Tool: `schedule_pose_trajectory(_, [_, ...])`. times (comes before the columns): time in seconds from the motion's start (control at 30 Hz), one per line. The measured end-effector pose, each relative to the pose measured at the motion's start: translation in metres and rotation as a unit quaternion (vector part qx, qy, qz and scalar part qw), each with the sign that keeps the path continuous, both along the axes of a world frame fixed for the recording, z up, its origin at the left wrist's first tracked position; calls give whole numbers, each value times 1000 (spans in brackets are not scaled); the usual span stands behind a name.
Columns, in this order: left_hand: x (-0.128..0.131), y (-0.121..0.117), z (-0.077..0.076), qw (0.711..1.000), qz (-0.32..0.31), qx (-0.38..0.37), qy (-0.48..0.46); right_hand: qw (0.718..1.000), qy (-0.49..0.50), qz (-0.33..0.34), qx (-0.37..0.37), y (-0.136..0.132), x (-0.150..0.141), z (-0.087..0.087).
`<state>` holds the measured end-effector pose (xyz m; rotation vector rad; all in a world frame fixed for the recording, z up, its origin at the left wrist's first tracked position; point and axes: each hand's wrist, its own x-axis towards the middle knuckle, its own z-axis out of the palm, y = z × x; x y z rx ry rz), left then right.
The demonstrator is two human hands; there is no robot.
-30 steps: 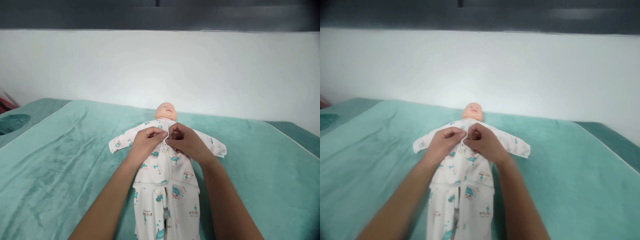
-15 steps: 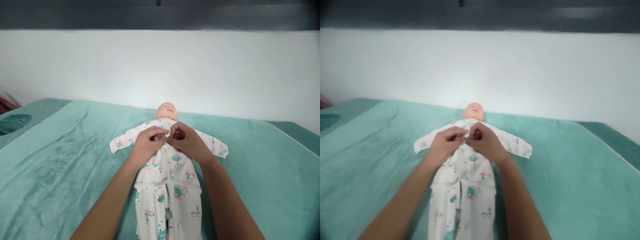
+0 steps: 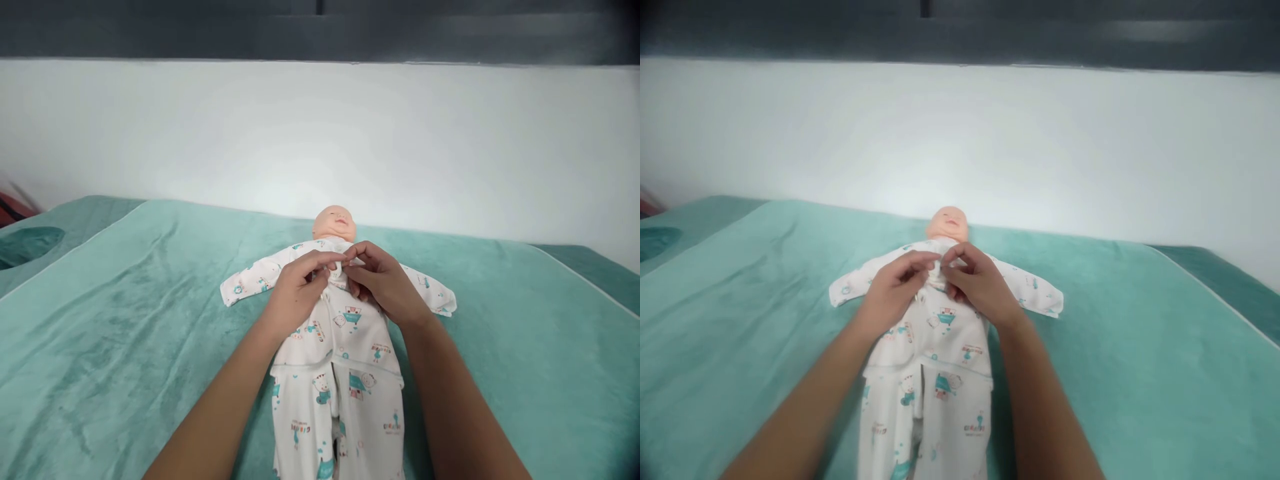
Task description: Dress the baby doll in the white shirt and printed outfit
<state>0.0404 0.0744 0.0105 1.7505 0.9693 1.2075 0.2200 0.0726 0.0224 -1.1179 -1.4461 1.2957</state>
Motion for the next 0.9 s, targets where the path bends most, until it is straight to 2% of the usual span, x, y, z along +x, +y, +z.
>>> schedule_pose_trajectory(0.17, [2, 1, 1, 999, 26, -28, 5, 1000, -7, 9, -1, 2, 2, -2])
schedule_pose_trajectory(0.33, [2, 0, 0, 999, 42, 1, 23, 1000, 6, -4, -4, 3, 2, -3])
schedule_pose_trajectory(0.67, [0, 0, 0, 994, -24, 91, 61, 998, -39, -43, 10, 0, -7, 2])
schedule_pose_trajectory(0.9, [-2, 1, -1, 997, -46, 48, 25, 992, -84, -88, 20, -2, -17, 6])
